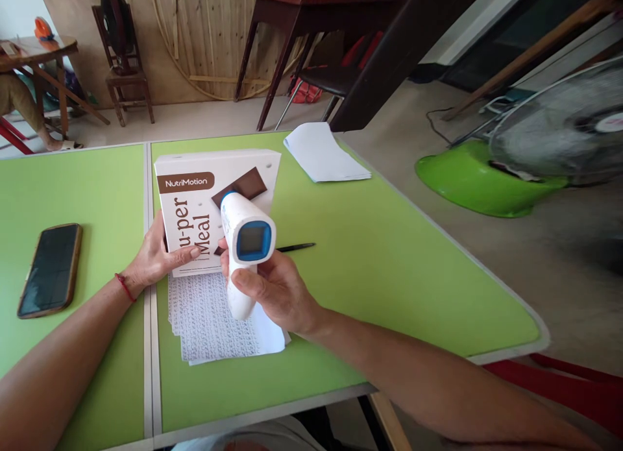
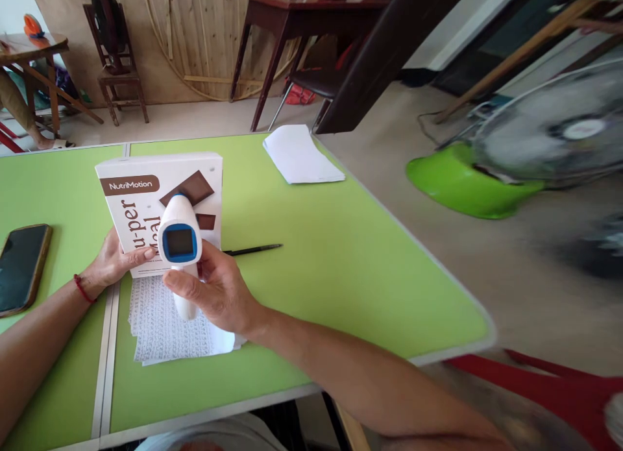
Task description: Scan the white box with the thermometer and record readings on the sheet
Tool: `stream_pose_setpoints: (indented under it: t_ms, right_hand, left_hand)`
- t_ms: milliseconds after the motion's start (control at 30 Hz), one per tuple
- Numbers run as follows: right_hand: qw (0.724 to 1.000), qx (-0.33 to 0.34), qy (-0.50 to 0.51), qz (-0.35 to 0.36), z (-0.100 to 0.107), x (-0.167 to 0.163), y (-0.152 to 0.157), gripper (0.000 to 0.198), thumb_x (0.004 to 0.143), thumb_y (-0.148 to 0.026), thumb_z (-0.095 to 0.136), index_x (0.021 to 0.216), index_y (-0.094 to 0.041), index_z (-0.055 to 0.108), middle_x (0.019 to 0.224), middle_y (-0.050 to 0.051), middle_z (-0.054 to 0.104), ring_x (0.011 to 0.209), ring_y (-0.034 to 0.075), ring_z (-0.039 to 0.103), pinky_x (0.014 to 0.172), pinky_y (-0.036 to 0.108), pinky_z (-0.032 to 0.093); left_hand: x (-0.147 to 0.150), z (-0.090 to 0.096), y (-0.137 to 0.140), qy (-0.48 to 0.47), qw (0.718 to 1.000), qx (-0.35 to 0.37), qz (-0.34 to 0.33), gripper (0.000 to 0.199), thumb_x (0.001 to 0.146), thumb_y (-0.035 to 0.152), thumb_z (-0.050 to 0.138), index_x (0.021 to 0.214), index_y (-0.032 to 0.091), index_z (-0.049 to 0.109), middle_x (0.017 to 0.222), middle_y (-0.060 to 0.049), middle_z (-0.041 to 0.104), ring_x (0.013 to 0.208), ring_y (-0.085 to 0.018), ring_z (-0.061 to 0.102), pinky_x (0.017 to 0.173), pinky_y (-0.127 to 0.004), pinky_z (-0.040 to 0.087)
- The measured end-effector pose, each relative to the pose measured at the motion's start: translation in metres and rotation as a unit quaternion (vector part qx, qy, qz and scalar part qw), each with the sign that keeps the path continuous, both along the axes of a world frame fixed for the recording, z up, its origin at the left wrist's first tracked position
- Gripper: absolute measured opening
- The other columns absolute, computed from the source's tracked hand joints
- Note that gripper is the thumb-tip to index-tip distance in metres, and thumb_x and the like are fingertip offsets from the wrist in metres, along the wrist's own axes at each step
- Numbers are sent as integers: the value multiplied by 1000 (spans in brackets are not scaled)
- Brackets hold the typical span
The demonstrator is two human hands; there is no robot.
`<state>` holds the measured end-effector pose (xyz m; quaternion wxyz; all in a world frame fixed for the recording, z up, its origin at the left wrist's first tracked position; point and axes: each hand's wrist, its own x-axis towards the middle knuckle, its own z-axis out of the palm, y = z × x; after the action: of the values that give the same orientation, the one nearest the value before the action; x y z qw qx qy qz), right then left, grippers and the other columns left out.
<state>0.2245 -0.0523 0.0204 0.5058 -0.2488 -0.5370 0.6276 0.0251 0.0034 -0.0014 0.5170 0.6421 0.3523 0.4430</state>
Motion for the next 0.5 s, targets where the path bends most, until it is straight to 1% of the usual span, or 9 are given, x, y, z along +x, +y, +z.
stream_pose_setpoints:
  t_ms: [267,367,500]
  right_hand:
    - [1000,-5,-7,-7,0,0,1,23,77,-39,69,85,-22,56,71,-2,52,60,10,45,54,27,40]
    - [1000,-8,-6,-5,-1,0,1,22,77,-38,69,86,-22,57,71,-2,52,61,10,47,55,27,41]
    - [1000,-4,-5,-7,-1,1,1,22,77,-37,69,87,-22,57,71,-3,51,60,9,47,54,26,40]
  left_hand:
    - [-1,1,1,31,999,14,5,53,70,38,78,109,13,52,108,-14,60,102,-33,59,82,-48,53]
    - [-1,2,0,33,999,15,2,53,71,39,77,109,13,52,110,-14,60,102,-33,59,82,-49,53]
    - [-2,0,1,47,999,25,8,55,71,41,77,112,13,52,107,-14,61,104,-34,58,81,-49,53]
